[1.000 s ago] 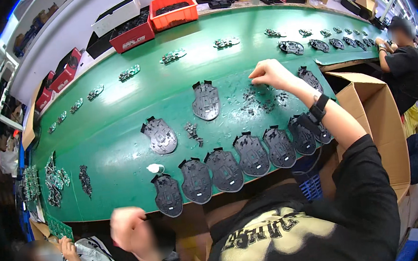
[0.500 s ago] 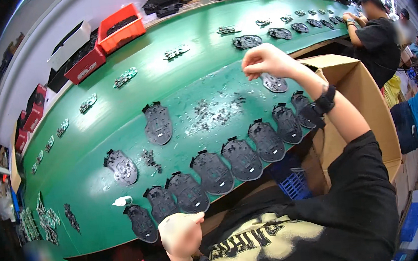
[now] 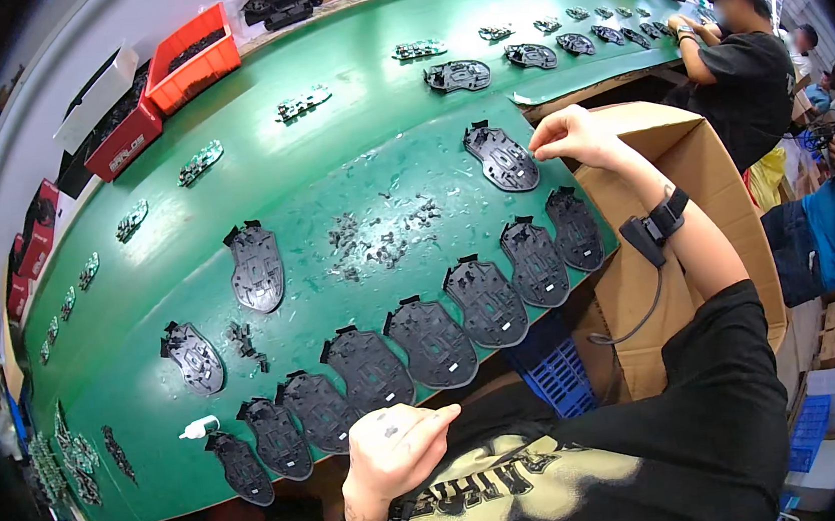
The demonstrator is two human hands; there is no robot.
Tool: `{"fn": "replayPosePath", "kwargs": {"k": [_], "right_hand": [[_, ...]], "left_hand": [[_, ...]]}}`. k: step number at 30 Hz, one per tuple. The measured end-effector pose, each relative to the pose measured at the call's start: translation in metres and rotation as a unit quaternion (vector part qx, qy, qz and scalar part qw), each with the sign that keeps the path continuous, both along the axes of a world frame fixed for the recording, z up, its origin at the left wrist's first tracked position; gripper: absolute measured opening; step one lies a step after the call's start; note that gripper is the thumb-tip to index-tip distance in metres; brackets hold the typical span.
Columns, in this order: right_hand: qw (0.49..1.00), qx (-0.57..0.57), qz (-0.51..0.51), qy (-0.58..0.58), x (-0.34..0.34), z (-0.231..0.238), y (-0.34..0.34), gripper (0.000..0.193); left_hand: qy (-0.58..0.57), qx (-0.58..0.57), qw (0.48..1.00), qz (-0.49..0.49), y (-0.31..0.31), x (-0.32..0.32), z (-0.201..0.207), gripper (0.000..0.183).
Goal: The person assembles electronic components on a green workbench in a factory setting. They pick up black plastic casings and small circuit boards, apply adhesive from a white bottle, and attach the boards to the casings. The person handles the items one at a time, placing the finished units in a row on the table.
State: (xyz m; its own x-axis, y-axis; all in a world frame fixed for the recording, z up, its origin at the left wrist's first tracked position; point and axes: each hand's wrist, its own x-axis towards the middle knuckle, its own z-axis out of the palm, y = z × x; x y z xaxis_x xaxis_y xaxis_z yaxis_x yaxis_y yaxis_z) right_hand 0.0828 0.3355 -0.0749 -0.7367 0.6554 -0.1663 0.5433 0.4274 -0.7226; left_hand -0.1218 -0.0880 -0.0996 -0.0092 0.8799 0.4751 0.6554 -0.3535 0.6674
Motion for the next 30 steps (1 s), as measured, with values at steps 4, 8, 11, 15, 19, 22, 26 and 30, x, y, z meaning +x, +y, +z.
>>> {"fn": "replayPosePath", "kwargs": {"k": [4,8,11,15,19,22,26,30], "right_hand": [[0.998,0.037,0.059,0.004,-0.002,-0.001,0.000,0.020],[0.997,0.061,0.050,0.016,-0.006,-0.002,-0.009,0.018],[0.997,0.052,0.057,0.027,-0.003,-0.007,-0.003,0.015],[0.988,0.084,0.112,0.063,0.000,-0.015,0.005,0.014],[0.989,0.074,0.111,0.065,-0.002,-0.015,0.004,0.014],[0.989,0.077,0.106,0.062,-0.001,-0.016,0.005,0.013],[0.990,0.098,0.093,0.036,-0.005,-0.011,-0.001,0.012],[0.985,0.129,0.113,0.010,-0.012,-0.011,-0.005,0.012]], "left_hand": [[-0.003,-0.001,1.000,0.012,-0.001,0.001,-0.005,0.029],[-0.007,-0.012,1.000,0.010,0.002,0.002,-0.003,0.030],[-0.003,-0.011,1.000,0.006,0.002,0.002,-0.005,0.030],[0.001,-0.008,1.000,0.007,0.002,0.002,-0.004,0.031],[0.000,-0.003,1.000,0.012,0.000,0.001,-0.006,0.031],[0.000,-0.001,1.000,0.014,-0.001,0.001,-0.007,0.031],[0.004,-0.005,1.000,0.017,-0.001,0.001,-0.006,0.031],[-0.006,-0.005,1.000,0.018,-0.003,0.002,-0.006,0.031]]}}
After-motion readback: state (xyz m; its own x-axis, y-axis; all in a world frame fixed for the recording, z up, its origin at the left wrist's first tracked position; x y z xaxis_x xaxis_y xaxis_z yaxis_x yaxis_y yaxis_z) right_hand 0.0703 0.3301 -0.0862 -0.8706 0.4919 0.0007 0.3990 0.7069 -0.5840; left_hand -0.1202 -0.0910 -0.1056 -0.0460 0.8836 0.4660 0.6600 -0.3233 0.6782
